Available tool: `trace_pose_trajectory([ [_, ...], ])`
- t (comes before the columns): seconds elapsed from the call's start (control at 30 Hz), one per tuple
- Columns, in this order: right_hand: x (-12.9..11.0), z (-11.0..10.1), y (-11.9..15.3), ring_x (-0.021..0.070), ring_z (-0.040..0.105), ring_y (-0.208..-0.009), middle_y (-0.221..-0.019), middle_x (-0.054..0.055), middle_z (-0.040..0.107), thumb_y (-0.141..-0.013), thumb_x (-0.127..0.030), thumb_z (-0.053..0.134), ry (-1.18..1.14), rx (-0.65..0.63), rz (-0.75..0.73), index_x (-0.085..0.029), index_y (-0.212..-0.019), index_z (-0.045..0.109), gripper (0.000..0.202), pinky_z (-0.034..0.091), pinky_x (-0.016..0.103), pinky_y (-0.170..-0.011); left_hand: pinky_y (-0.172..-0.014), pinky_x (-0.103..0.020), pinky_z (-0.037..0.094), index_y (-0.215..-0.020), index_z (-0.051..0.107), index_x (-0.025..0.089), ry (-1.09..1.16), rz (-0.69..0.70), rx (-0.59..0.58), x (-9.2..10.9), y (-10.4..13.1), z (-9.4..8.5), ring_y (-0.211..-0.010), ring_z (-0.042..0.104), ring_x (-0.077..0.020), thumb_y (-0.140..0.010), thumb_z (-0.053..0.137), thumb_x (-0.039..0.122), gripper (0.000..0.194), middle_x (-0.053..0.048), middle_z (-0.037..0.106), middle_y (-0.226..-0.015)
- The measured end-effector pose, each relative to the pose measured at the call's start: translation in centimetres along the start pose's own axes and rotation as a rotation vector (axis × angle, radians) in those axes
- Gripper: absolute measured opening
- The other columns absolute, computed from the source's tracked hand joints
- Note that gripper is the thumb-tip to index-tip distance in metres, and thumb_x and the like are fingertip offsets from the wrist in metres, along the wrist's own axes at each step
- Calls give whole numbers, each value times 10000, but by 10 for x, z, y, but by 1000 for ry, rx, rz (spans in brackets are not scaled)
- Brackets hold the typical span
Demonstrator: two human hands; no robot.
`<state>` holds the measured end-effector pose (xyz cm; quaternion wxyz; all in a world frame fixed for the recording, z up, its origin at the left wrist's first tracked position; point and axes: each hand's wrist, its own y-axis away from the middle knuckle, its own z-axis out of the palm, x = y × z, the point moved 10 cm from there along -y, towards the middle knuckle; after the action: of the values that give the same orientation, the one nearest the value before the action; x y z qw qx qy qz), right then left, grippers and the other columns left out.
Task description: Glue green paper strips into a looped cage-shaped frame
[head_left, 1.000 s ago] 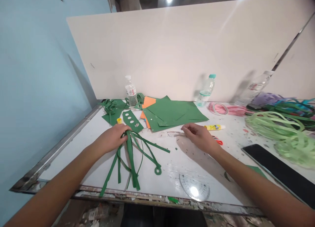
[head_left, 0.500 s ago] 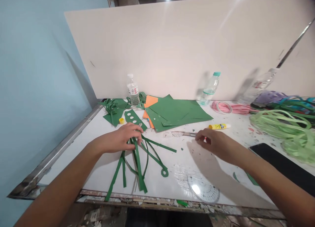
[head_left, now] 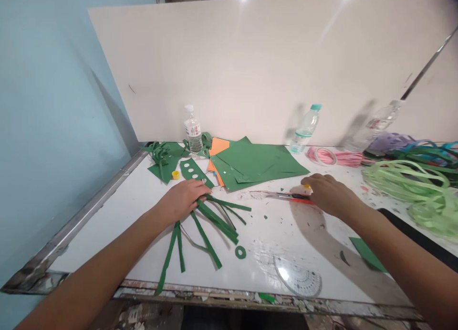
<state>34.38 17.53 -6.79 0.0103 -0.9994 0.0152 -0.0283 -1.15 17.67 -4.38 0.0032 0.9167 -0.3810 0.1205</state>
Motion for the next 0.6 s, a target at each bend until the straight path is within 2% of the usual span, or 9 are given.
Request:
trace_pose_trajectory([
  [0.13, -14, -3, 2, 405, 646, -1130, -1274, 184, 723, -753, -27, 492, 27, 17, -50, -179, -1182, 762, 529, 512, 491, -809, -779, -380, 525, -1184, 654, 220, -31, -127, 100, -16, 5, -8, -1062, 656, -304, -1024, 404, 235, 297, -105, 703, -1133],
  [0.23, -27, -3, 11, 375, 645, -1156, -1284, 147, 729, -720, -2, 515, 21, 10, -119, -210, -1181, 770, 566, 503, 447, -812, -889, -428, 534, -1273, 607, 216, -22, -139, 123, -18, 5, -11, -1167, 627, -327, -1006, 453, 240, 309, -122, 674, -1256],
  [0.3, -36, 0, 16, 356, 654, -1139, -1234, 136, 744, -715, 11, 525, 13, -2, -164, -210, -1138, 781, 541, 495, 419, -809, -1007, -451, 498, -1302, 588, 226, 1, -86, 105, -10, 4, -11, -1236, 592, -319, -971, 527, 224, 336, -109, 651, -1334],
  [0.37, -42, 2, 19, 343, 664, -1104, -1161, 136, 754, -747, 3, 525, 5, -4, -196, -201, -1074, 786, 466, 488, 404, -806, -1061, -450, 465, -1259, 604, 228, 29, -24, 77, 1, 4, -10, -1255, 576, -302, -930, 567, 172, 336, -93, 645, -1357],
  [0.43, -45, 3, 20, 324, 674, -1055, -1086, 131, 756, -777, -6, 512, -5, 7, -217, -198, -1024, 778, 411, 482, 392, -801, -1043, -438, 469, -1158, 633, 226, 58, 23, 50, 11, 4, -9, -1225, 587, -290, -916, 581, 150, 259, -81, 667, -1315],
  [0.53, -45, 2, 21, 289, 686, -965, -980, 109, 746, -781, -17, 512, -23, 29, -242, -207, -980, 753, 366, 475, 366, -787, -997, -424, 484, -1021, 640, 223, 100, 60, 23, 24, 5, -7, -1139, 616, -275, -950, 590, 201, 89, -67, 705, -1191],
  [0.6, -44, 1, 24, 282, 689, -938, -950, 103, 738, -790, -40, 526, -36, 44, -258, -212, -968, 739, 326, 476, 360, -781, -949, -407, 497, -997, 638, 223, 126, 58, 15, 27, 6, -7, -1059, 631, -262, -978, 572, 236, 70, -58, 718, -1104],
])
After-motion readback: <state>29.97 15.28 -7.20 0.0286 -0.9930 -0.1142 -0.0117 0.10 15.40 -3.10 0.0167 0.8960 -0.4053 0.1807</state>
